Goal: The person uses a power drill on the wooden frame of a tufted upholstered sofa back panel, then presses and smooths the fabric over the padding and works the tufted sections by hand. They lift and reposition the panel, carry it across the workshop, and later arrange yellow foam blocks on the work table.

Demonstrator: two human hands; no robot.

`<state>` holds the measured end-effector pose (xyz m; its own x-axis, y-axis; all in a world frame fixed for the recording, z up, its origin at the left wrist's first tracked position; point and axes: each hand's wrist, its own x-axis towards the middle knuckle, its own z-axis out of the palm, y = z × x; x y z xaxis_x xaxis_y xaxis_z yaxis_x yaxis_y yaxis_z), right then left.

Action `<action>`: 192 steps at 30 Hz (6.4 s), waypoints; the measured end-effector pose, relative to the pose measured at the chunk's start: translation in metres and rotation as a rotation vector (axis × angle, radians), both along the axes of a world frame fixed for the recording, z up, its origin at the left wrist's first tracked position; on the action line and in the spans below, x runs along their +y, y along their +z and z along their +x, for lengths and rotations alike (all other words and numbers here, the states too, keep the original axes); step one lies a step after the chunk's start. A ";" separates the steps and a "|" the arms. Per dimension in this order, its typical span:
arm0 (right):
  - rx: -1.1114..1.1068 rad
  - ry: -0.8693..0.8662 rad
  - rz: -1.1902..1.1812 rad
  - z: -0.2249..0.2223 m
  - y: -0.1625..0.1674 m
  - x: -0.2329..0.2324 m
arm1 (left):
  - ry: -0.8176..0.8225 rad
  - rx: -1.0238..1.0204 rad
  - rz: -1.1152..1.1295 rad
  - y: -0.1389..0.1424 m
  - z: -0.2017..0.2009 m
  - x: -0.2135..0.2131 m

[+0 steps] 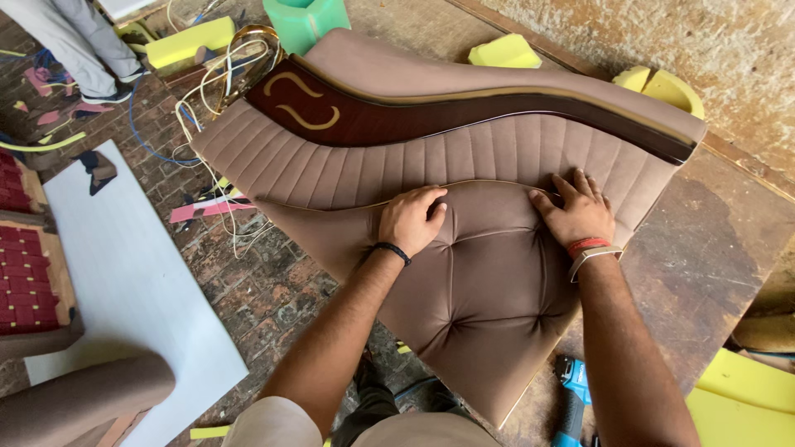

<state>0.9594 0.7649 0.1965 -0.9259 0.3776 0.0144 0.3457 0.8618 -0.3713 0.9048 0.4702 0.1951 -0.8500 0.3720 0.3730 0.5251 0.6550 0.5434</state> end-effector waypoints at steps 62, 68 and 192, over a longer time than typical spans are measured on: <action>0.027 -0.037 0.100 0.007 -0.002 -0.013 | 0.023 -0.005 0.014 -0.003 -0.003 -0.002; 0.062 -0.017 0.098 0.009 0.001 -0.013 | 0.021 -0.005 0.013 -0.003 -0.004 -0.002; -0.098 -0.944 0.008 0.041 -0.009 -0.007 | 0.330 -0.183 -0.457 -0.006 -0.325 -0.227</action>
<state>1.0003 0.7582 0.1876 -0.2353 0.9711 -0.0413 0.9301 0.2126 -0.2995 0.5800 0.2436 0.1895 -0.9834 0.1656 0.0739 0.1784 0.9567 0.2300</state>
